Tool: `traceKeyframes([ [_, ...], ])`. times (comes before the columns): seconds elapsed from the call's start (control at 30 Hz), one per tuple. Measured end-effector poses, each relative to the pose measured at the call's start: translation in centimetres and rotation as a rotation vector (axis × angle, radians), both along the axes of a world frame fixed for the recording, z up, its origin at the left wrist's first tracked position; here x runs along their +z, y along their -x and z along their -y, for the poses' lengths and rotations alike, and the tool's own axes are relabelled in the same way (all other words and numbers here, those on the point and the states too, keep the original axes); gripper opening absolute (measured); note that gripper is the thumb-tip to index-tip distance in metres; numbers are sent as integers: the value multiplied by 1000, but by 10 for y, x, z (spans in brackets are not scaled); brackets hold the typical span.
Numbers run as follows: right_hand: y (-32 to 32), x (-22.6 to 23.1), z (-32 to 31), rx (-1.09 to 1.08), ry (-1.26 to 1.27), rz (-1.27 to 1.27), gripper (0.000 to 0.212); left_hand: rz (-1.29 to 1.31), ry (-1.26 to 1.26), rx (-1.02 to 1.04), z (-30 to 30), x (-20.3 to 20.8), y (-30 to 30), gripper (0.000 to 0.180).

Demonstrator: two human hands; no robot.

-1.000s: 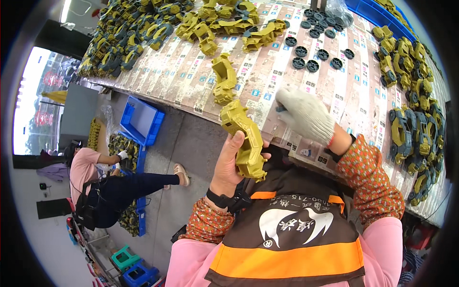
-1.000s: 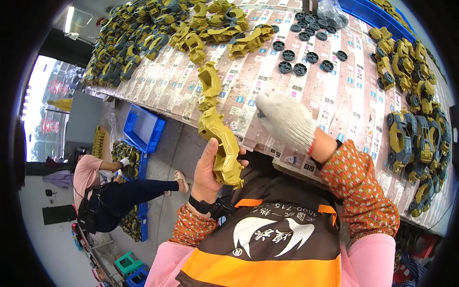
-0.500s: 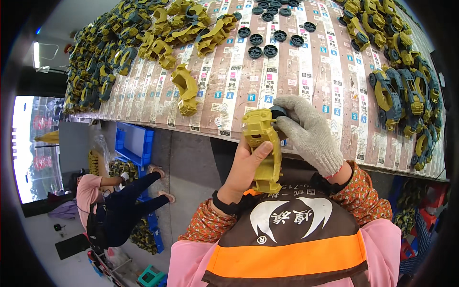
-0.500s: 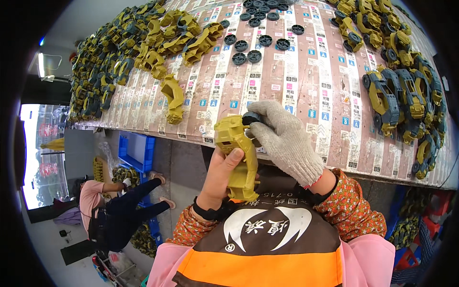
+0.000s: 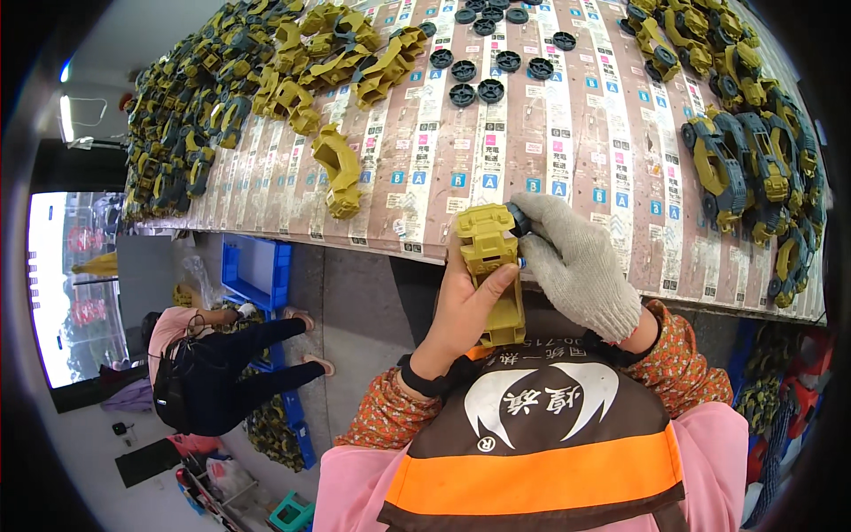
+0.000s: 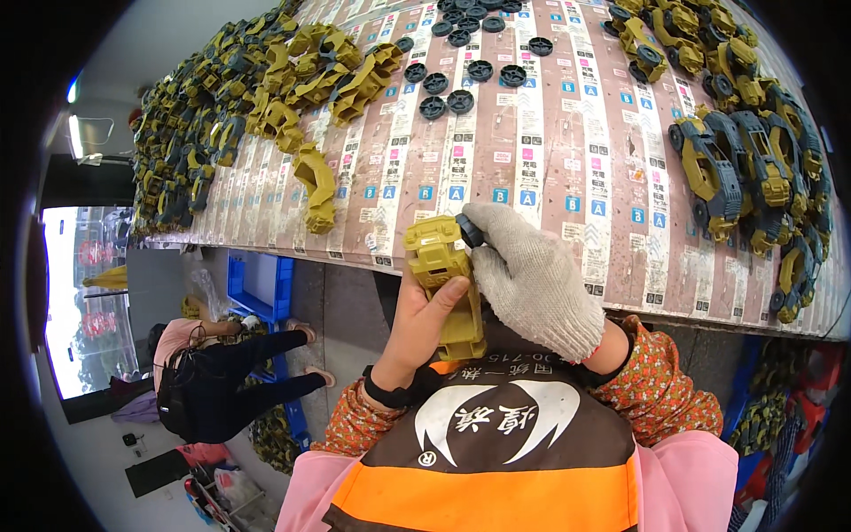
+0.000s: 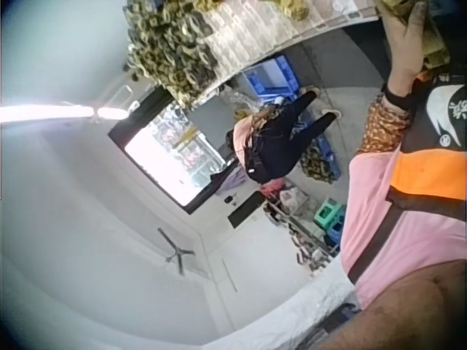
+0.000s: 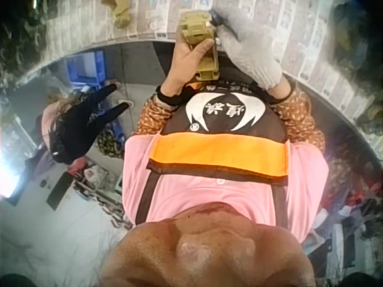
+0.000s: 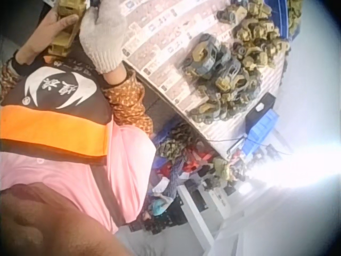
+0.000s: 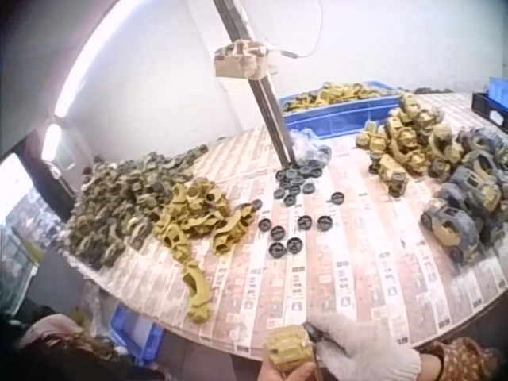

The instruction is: The person assembles yellow and blue toy excavators by hand. They pick up a yellow body, attach black wheels, and then attach a blue upper body to the yellow base. The person repeats this process for multiple units, placing the finished toys on the table.

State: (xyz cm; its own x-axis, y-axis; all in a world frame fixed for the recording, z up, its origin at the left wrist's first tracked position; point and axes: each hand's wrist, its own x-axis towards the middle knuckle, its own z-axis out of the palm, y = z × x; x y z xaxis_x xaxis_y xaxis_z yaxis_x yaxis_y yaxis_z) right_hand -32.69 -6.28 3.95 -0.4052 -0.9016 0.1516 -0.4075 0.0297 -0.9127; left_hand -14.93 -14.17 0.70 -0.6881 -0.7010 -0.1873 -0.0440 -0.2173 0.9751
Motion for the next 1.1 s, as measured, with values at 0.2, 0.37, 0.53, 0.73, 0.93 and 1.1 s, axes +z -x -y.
traceKeyframes([
  [0.2,3,7,-4,47,-166,9,31,81,139,-40,-4,-3,3,58],
  [0.37,7,9,-4,73,-227,55,30,137,245,-109,-2,-11,3,62],
  [0.53,13,26,4,109,-373,103,29,299,372,-152,3,-9,2,68],
  [0.73,59,39,68,263,-510,237,31,4,-37,33,18,-20,11,53],
  [0.93,113,4,166,-84,-145,-617,30,-232,-456,220,37,7,-3,39],
  [1.1,108,-6,190,58,-361,-841,30,-328,-480,259,42,9,-16,40],
])
